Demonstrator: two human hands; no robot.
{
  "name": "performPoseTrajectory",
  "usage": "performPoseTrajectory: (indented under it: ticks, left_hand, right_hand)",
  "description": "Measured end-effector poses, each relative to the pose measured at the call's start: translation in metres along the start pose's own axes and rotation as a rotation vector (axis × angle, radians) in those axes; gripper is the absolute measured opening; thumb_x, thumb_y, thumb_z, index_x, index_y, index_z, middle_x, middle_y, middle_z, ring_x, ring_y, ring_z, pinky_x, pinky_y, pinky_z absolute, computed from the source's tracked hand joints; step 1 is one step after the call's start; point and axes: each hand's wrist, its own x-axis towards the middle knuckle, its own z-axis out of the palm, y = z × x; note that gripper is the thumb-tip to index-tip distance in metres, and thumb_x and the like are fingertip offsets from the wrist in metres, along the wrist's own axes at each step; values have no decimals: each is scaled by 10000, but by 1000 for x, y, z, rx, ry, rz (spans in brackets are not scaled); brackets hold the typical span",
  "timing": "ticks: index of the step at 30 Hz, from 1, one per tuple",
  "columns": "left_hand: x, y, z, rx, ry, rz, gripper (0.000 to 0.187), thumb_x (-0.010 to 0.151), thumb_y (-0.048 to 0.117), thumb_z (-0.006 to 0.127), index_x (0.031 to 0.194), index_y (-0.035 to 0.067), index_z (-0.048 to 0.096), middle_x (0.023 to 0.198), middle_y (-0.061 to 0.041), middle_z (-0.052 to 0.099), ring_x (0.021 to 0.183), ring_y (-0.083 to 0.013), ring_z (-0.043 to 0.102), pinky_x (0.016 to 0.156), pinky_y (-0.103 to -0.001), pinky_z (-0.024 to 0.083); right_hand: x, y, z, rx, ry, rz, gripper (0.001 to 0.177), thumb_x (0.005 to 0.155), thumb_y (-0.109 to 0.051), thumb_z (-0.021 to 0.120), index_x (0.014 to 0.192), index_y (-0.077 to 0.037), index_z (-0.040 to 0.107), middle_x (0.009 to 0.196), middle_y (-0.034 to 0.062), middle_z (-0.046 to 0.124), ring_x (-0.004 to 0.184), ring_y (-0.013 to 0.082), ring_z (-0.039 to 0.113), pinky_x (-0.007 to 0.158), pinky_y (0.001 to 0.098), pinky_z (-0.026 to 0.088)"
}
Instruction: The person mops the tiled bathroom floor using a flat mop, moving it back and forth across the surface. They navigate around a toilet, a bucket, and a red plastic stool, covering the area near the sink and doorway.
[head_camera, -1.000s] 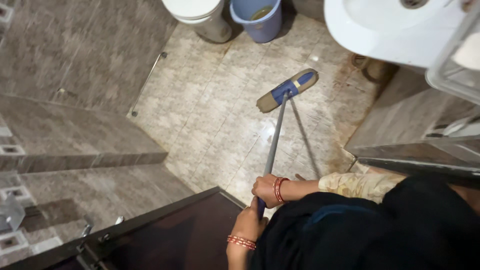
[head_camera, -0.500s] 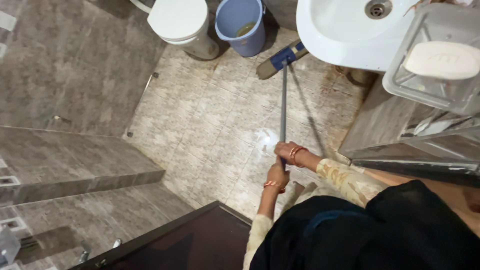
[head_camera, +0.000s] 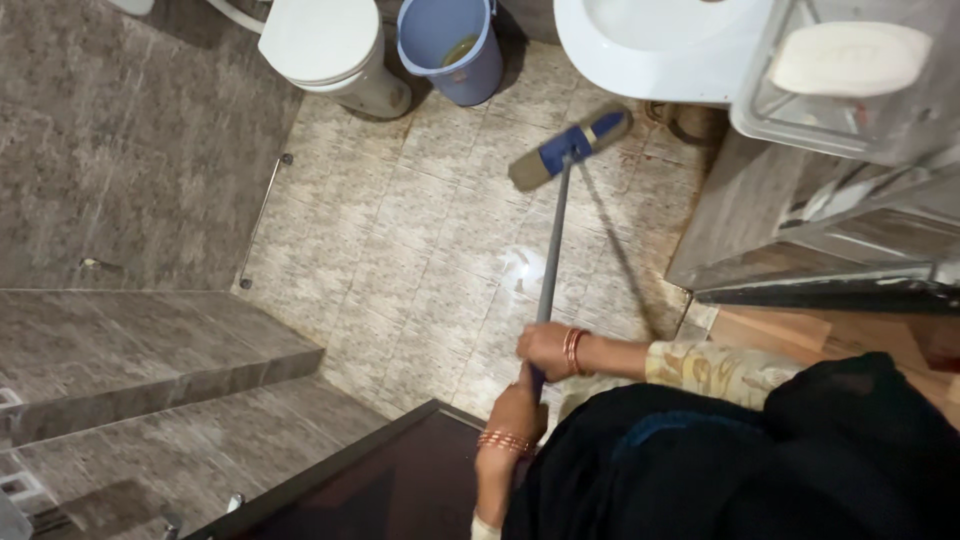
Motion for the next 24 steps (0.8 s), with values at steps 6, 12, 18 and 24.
performPoseTrajectory:
  ticks: [6,12,18,24]
  left_hand:
    - [-75,34,16,53,-22,-5,728,805,237,778,1379,-7,403,888,-271,699,821,-469,694,739,-528,568]
    - [-48,60,48,52,116,33,616,785,188,766,1307,-9,506,899,-265,707,848,-461,691,754,-532,557]
    - [5,81,160,41,128,-32,517,831,99,670,1298,-16,480,939,-282,709,892,-463,689,807,-538,546]
    - [-78,107,196,-38,174,-122,664,830,96,660,1435,10,401,992,-312,674,914,-477,676,803,-538,544]
  right_hand:
    - [-59,-74,-14,90,-88,23,218,617,-122,744,819,-75,679,892,95,692,943,325,630,746,456,562]
    - [-96,-39,-3,8,130,84,225,664,-152,756,868,-91,683,907,110,689,944,329,655,783,457,564]
    - [-155,26,55,-91,51,160,185,700,-152,745,858,-93,671,953,109,675,1002,329,640,818,450,555]
    - [-207,-7,87,70,82,-77,256,648,-106,716,889,-70,639,957,128,626,1007,360,579,850,460,510]
